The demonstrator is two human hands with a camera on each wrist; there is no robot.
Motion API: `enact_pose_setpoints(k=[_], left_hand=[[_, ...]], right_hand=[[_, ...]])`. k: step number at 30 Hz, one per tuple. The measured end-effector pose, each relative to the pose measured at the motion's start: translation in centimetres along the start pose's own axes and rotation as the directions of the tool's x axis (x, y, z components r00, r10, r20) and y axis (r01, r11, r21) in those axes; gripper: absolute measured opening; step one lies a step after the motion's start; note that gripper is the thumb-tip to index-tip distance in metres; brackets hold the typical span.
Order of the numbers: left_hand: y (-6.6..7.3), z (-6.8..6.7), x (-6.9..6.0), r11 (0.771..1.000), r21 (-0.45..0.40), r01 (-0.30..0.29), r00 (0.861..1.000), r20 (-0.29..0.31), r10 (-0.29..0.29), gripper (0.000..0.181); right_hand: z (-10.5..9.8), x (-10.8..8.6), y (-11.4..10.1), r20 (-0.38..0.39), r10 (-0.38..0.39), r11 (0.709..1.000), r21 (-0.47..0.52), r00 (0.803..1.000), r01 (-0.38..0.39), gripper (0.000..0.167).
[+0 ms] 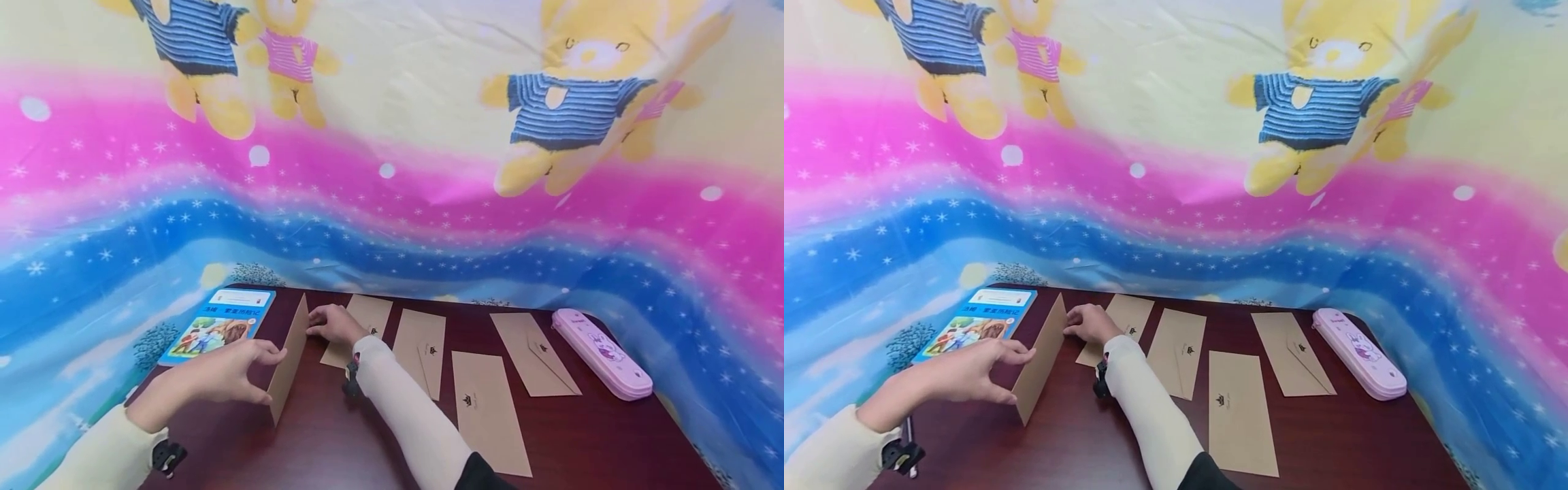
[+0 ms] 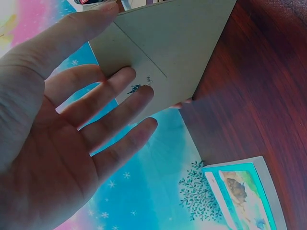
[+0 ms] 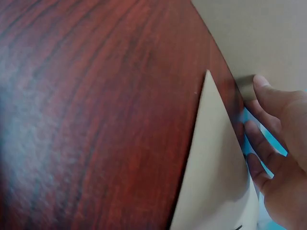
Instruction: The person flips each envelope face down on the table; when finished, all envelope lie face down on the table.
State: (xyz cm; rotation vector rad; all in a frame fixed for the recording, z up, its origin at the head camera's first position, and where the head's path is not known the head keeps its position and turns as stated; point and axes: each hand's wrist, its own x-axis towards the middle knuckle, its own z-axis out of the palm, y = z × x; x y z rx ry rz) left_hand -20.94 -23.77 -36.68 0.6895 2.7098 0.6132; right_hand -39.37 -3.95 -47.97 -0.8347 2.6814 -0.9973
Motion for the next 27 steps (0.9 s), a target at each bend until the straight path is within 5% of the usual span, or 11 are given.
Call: enact_pose_setpoints(k=[16,27], left_hand=[[0.2,-0.1,-0.3,0.998,0.032,-0.063,0.998,0.007,0.062,0.077],[-0.3,-1.0,-0.9,0.999,0.050,-0.021,0.998,-0.063,0.024,0.081]], right_hand=[[-0.1,0.1,0.0,-0.043,-0.046,0.999,0.005,0.998,0.047,0.021],[-2.9,0.7,-0.4,-0.060,-0.050,0.998,0.026,0.997,0.052,0.026]])
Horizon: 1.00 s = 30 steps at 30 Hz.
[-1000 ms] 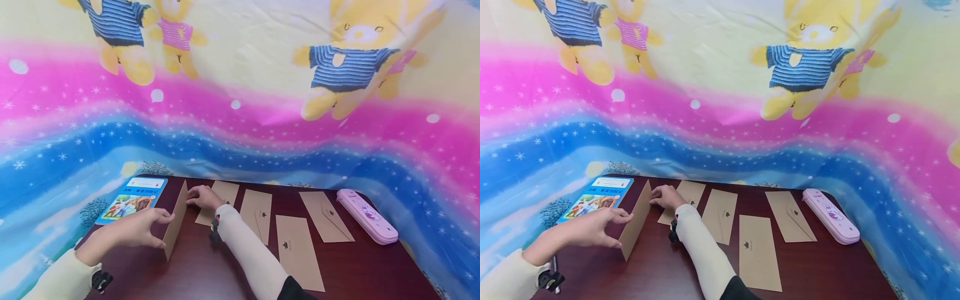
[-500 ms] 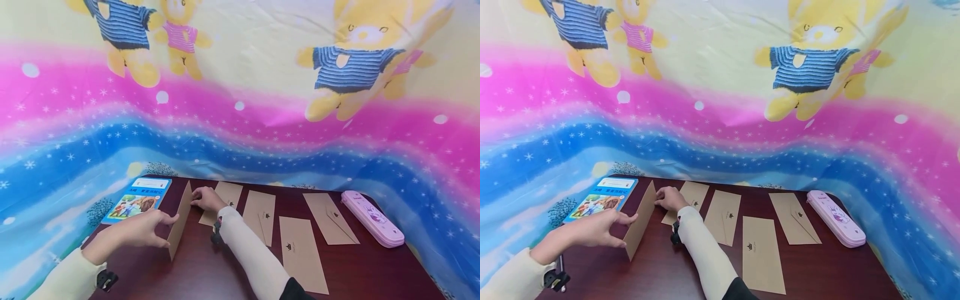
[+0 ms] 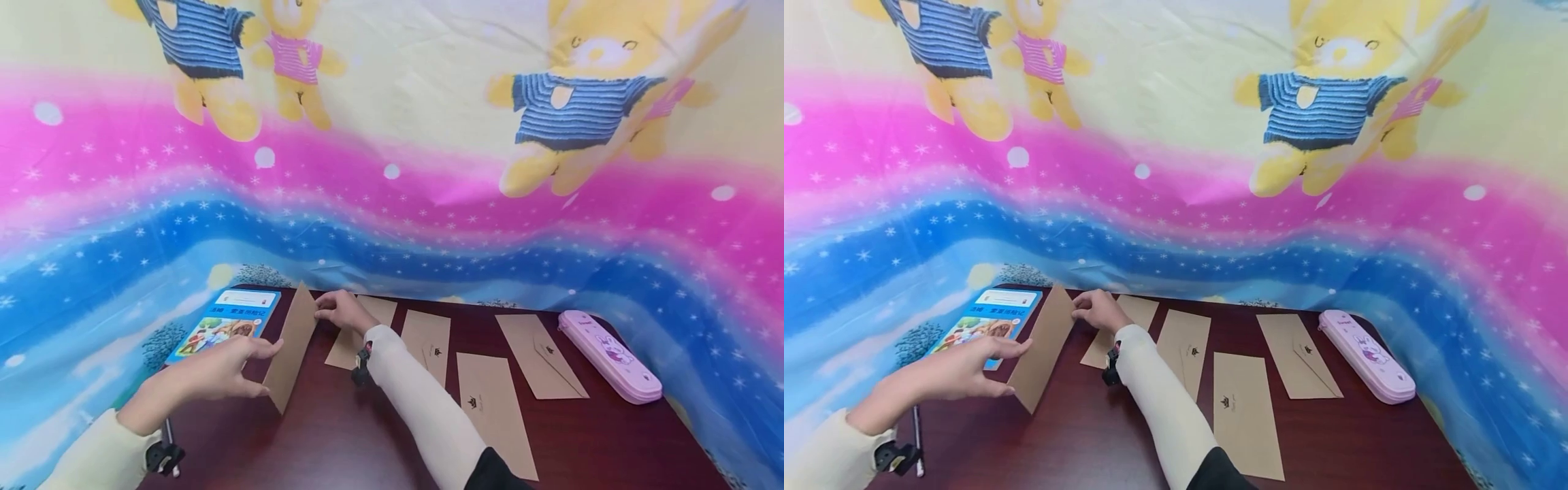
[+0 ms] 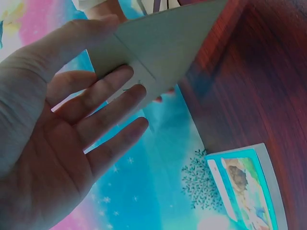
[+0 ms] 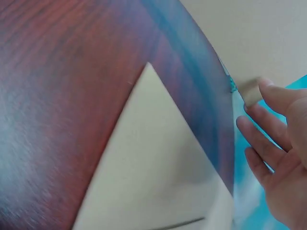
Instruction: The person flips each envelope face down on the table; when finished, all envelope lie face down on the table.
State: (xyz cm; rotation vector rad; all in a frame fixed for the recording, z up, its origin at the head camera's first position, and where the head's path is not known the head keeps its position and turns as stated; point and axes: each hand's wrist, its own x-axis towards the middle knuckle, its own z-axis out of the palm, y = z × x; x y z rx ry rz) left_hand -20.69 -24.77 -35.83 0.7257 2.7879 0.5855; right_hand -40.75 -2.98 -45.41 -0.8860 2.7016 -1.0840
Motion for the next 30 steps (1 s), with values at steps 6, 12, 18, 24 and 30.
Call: enact_pose_setpoints(k=[6,12,18,24,30], left_hand=[[-0.9,0.1,-0.2,1.000,-0.003,0.030,0.997,-0.076,-0.030,0.081],[-1.8,0.4,-0.1,0.998,-0.016,0.053,0.993,-0.109,-0.055,0.087],[-3.0,1.0,0.4,0.999,-0.025,0.041,0.996,-0.078,-0.043,0.087],[-3.8,2.2,0.7,0.998,-0.069,0.013,0.999,-0.047,-0.016,0.074],[-4.3,3.1,1.1,0.994,-0.093,0.060,0.997,-0.040,-0.064,0.025]], right_hand=[[-1.4,0.5,0.1,-0.036,-0.009,0.998,0.065,0.999,0.012,0.031],[-2.1,0.6,0.3,-0.122,-0.002,0.993,0.116,0.993,0.016,0.023],[-2.5,0.2,0.6,-0.121,0.035,0.986,0.164,0.992,-0.015,0.020],[-2.6,0.1,1.0,-0.116,0.031,0.989,0.147,0.993,-0.013,0.022],[-2.4,0.0,1.4,-0.103,0.023,0.985,0.173,0.994,-0.005,0.025]])
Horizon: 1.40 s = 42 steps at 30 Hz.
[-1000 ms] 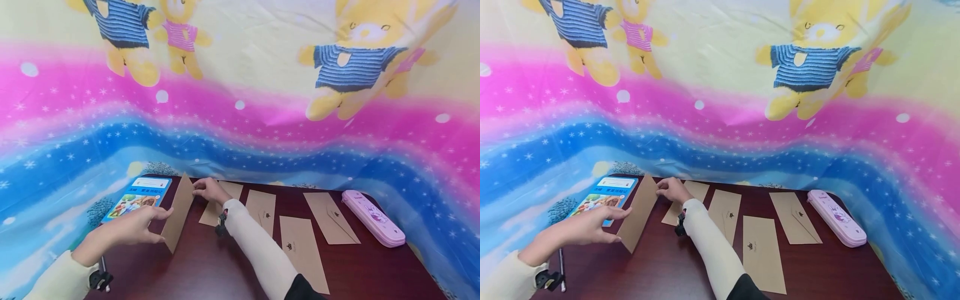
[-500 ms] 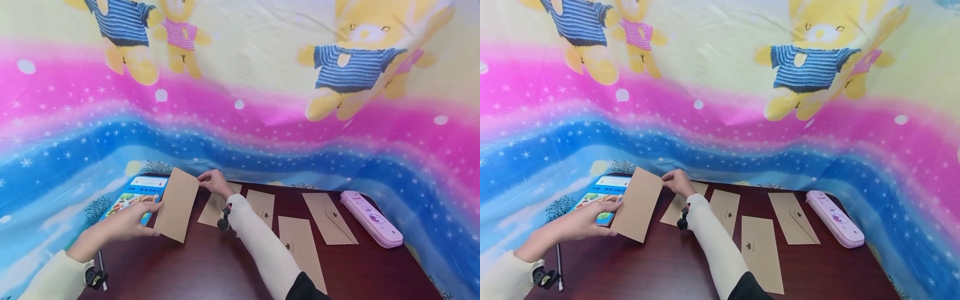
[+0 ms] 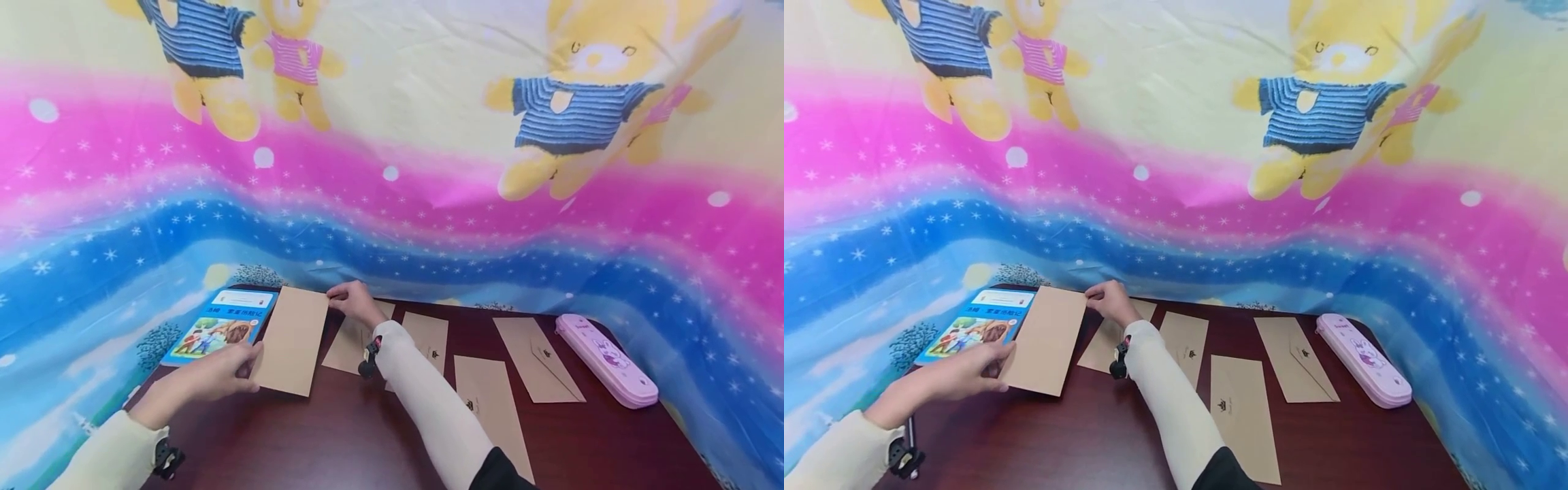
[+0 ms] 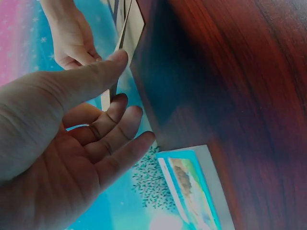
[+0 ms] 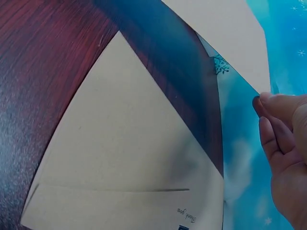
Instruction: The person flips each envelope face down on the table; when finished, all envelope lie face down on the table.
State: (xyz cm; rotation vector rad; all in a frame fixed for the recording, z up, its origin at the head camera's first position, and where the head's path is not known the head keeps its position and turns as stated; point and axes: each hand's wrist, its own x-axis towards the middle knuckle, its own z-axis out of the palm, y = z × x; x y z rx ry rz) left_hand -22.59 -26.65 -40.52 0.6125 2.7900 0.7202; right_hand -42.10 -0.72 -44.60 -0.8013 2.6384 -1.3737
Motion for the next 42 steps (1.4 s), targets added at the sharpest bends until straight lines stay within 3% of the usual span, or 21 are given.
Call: enact_pose_setpoints(k=[12,17,23,27,31,38,40,42], left_hand=[[-1.5,1.2,1.6,0.991,0.039,0.127,0.992,0.024,-0.128,0.029],[-1.9,1.8,1.7,0.985,0.048,0.164,0.985,0.046,-0.167,0.026],[-2.0,2.7,1.8,0.985,0.063,0.158,0.985,0.061,-0.162,0.024],[-2.2,2.8,2.1,0.985,0.074,0.155,0.985,0.067,-0.160,0.023],[-2.4,2.4,2.3,0.977,0.100,0.187,0.978,0.076,-0.195,0.022],[-2.4,2.5,2.4,0.971,0.113,0.211,0.970,0.099,-0.222,0.017],[-2.3,2.5,2.4,0.966,0.127,0.227,0.966,0.099,-0.240,0.015],[-2.2,2.5,2.4,0.965,0.137,0.224,0.967,0.092,-0.238,0.034]], right_hand=[[1.2,-0.5,1.0,0.080,0.051,0.998,-0.029,0.995,-0.049,0.031],[1.9,-0.9,1.2,0.177,0.100,0.988,-0.136,0.979,-0.076,0.038],[2.5,-1.6,1.0,0.274,0.108,0.952,-0.306,0.956,-0.020,0.043],[2.7,-1.8,0.4,0.300,0.082,0.882,-0.465,0.950,0.071,0.049],[2.8,-1.8,-0.1,0.318,0.075,0.815,-0.566,0.945,0.125,0.053],[2.8,-1.8,0.1,0.320,0.078,0.787,-0.601,0.944,0.139,0.056],[2.6,-2.0,0.4,0.317,0.066,0.800,-0.583,0.946,0.140,0.058],[2.2,-2.1,0.9,0.295,0.047,0.825,-0.550,0.954,0.130,0.061]])
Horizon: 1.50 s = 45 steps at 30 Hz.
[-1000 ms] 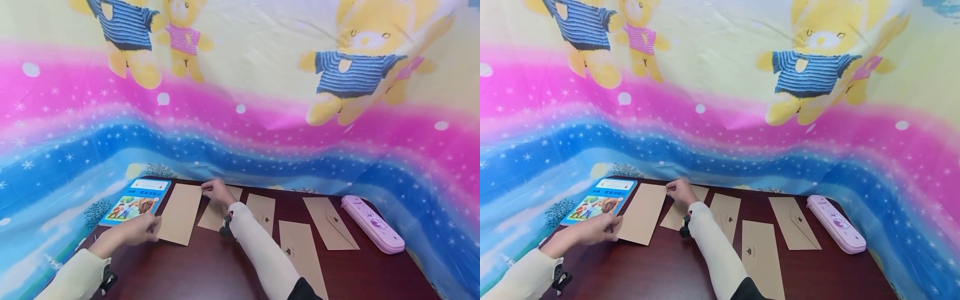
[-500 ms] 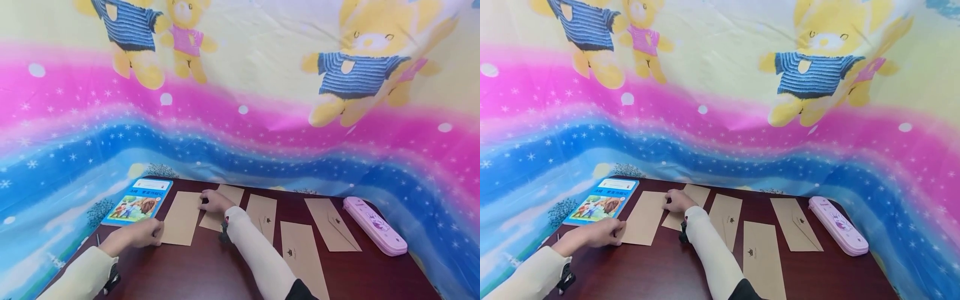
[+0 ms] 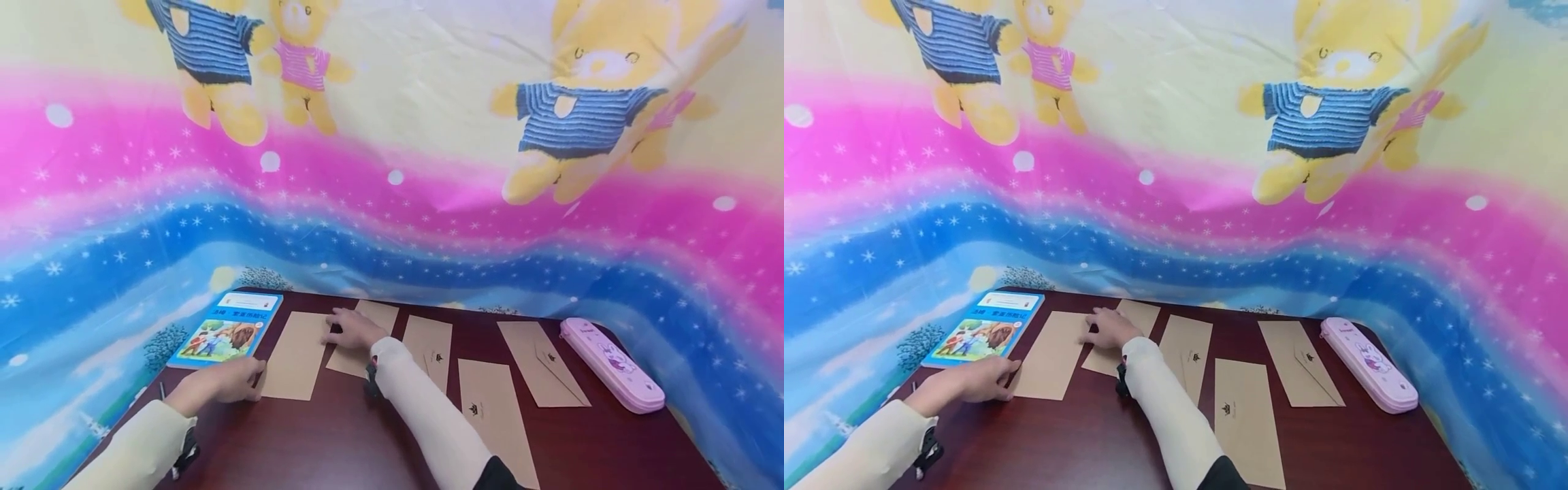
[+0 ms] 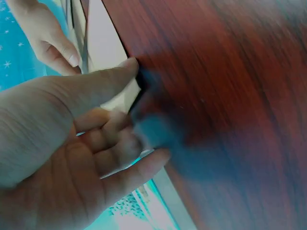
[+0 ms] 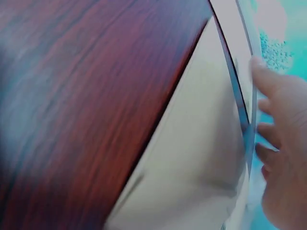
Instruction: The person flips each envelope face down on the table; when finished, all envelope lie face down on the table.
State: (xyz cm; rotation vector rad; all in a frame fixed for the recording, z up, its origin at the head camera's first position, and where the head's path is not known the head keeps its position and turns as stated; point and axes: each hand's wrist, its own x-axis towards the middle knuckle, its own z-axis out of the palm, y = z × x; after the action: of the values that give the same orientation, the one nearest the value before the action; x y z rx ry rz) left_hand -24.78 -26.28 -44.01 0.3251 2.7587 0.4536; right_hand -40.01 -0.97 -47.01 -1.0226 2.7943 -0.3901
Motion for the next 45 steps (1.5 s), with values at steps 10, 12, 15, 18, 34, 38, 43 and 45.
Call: enact_pose_setpoints(k=[10,12,15,18,34,38,43,45], left_hand=[[2.1,-1.6,0.3,0.968,0.005,-0.252,0.952,-0.181,0.248,0.053],[3.1,-1.5,0.9,0.961,0.073,-0.267,0.941,-0.194,0.276,0.058],[5.0,-0.8,2.4,0.955,0.154,-0.253,0.940,-0.194,0.280,0.060],[6.8,0.3,4.3,0.948,0.181,-0.261,0.943,-0.161,0.291,0.068],[9.1,2.8,7.0,0.945,0.220,-0.241,0.951,-0.138,0.275,0.034],[9.7,3.2,6.6,0.926,0.301,-0.228,0.941,-0.176,0.289,0.029],[10.9,3.7,5.6,0.916,0.352,-0.191,0.937,-0.211,0.276,0.018],[11.2,3.8,5.1,0.919,0.352,-0.179,0.939,-0.219,0.267,0.020]], right_hand=[[-2.9,-0.9,5.5,-0.179,0.108,0.988,0.124,0.978,-0.087,0.053],[-3.3,-1.3,7.0,-0.200,0.140,0.984,0.140,0.970,-0.113,0.051],[-3.2,-2.1,8.9,-0.219,0.180,0.977,0.152,0.959,-0.149,0.051],[-2.7,-2.9,10.2,-0.229,0.226,0.971,0.132,0.947,-0.199,0.050],[-3.2,-3.5,9.9,-0.079,0.321,0.947,0.063,0.944,-0.316,0.049],[-3.6,-3.6,9.4,-0.039,0.310,0.948,0.091,0.950,-0.305,0.054],[-4.2,-3.6,9.1,0.008,0.299,0.951,0.081,0.954,-0.298,0.053],[-4.5,-3.5,9.0,0.025,0.299,0.952,0.067,0.954,-0.300,0.050]])
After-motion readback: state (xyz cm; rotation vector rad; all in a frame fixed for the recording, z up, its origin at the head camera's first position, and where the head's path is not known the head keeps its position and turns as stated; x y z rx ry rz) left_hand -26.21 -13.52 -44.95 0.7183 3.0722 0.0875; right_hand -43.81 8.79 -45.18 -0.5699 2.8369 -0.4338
